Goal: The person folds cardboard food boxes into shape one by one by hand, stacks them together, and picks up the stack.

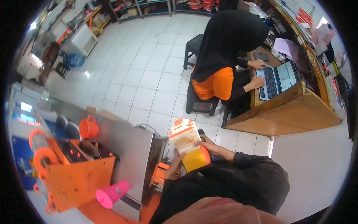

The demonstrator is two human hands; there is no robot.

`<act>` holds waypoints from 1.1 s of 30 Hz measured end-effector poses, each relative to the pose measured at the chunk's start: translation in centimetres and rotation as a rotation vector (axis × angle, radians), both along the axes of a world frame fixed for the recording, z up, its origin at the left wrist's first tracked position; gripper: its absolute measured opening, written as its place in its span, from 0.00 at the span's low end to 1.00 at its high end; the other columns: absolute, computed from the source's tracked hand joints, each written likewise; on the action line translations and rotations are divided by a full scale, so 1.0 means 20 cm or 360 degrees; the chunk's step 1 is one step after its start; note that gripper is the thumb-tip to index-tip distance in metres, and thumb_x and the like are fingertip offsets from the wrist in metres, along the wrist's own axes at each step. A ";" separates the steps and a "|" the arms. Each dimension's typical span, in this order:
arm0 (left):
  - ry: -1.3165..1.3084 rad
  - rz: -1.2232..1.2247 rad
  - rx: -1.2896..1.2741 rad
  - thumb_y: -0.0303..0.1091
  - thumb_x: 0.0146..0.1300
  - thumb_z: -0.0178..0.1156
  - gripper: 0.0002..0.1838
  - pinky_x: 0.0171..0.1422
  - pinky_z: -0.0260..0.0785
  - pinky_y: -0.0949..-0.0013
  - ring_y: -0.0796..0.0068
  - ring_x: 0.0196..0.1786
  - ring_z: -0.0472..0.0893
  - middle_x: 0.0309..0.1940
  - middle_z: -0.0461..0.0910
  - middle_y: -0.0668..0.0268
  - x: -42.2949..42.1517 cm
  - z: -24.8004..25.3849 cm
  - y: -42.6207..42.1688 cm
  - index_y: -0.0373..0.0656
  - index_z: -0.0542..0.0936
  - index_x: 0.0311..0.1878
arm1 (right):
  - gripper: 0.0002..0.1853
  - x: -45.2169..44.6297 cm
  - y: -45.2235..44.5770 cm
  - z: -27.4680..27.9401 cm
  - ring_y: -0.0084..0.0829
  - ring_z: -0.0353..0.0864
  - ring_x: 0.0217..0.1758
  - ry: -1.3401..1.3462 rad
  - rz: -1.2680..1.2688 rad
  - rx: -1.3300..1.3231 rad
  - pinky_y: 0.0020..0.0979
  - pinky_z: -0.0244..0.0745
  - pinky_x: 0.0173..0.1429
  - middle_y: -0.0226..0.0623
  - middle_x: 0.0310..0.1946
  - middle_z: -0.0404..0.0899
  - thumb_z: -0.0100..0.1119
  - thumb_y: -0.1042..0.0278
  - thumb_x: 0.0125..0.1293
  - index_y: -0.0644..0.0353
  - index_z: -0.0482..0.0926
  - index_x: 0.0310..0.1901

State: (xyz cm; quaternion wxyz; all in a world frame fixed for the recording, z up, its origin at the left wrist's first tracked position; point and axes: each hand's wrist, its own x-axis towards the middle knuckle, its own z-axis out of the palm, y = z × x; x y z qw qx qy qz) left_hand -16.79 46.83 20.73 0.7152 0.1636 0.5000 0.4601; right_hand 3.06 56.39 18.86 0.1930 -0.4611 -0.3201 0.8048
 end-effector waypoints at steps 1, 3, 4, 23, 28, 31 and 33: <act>0.0083 -0.0082 -0.0036 0.51 0.67 0.56 0.35 0.65 0.61 0.65 0.66 0.61 0.69 0.58 0.68 0.60 -0.06 0.01 0.10 0.45 0.58 0.70 | 0.39 -0.02 0.10 0.06 0.36 0.74 0.58 0.0125 -0.0036 -0.0023 0.34 0.71 0.63 0.46 0.52 0.72 0.66 0.55 0.60 0.69 0.59 0.64; 0.0217 -0.0246 -0.0116 0.56 0.69 0.51 0.34 0.60 0.66 0.67 0.70 0.55 0.73 0.54 0.70 0.61 -0.24 0.03 0.33 0.48 0.58 0.71 | 0.35 -0.06 0.31 -0.03 0.36 0.76 0.59 0.0582 -0.0020 -0.0305 0.36 0.71 0.64 0.48 0.58 0.73 0.60 0.53 0.64 0.69 0.61 0.65; 0.0320 -0.0319 -0.0045 0.59 0.70 0.47 0.34 0.55 0.68 0.68 0.73 0.50 0.74 0.52 0.70 0.62 -0.28 0.08 0.41 0.48 0.58 0.71 | 0.35 -0.08 0.40 -0.04 0.36 0.77 0.58 0.0681 -0.0026 -0.0480 0.36 0.72 0.63 0.48 0.58 0.74 0.58 0.51 0.66 0.69 0.62 0.65; 0.0366 -0.0094 0.0072 0.73 0.66 0.31 0.48 0.63 0.61 0.63 0.62 0.60 0.72 0.64 0.68 0.54 -0.56 0.25 1.96 0.37 0.56 0.72 | 0.32 -0.30 1.68 0.26 0.37 0.77 0.58 0.1125 -0.0114 -0.0602 0.36 0.70 0.64 0.49 0.59 0.73 0.57 0.55 0.66 0.69 0.64 0.64; 0.0400 -0.0319 0.0179 0.71 0.68 0.32 0.47 0.69 0.58 0.63 0.63 0.63 0.70 0.66 0.67 0.54 -0.65 0.20 2.56 0.36 0.56 0.72 | 0.32 -0.45 2.03 0.21 0.37 0.78 0.56 0.1150 -0.0471 -0.0422 0.38 0.73 0.62 0.49 0.57 0.75 0.56 0.53 0.66 0.67 0.64 0.64; 0.0681 -0.0532 0.0248 0.70 0.68 0.30 0.44 0.64 0.64 0.62 0.64 0.60 0.71 0.66 0.66 0.53 -0.74 0.28 2.90 0.42 0.58 0.73 | 0.31 -0.60 2.34 0.15 0.37 0.79 0.55 0.1237 -0.0691 -0.0331 0.39 0.74 0.61 0.48 0.55 0.76 0.54 0.51 0.67 0.65 0.65 0.64; 0.0759 -0.0660 0.0385 0.70 0.69 0.30 0.43 0.63 0.65 0.62 0.63 0.59 0.73 0.66 0.67 0.54 -0.78 0.37 3.08 0.43 0.59 0.72 | 0.30 -0.66 2.53 0.15 0.38 0.80 0.54 0.1237 -0.0852 -0.0306 0.39 0.74 0.60 0.48 0.55 0.76 0.54 0.51 0.68 0.65 0.66 0.64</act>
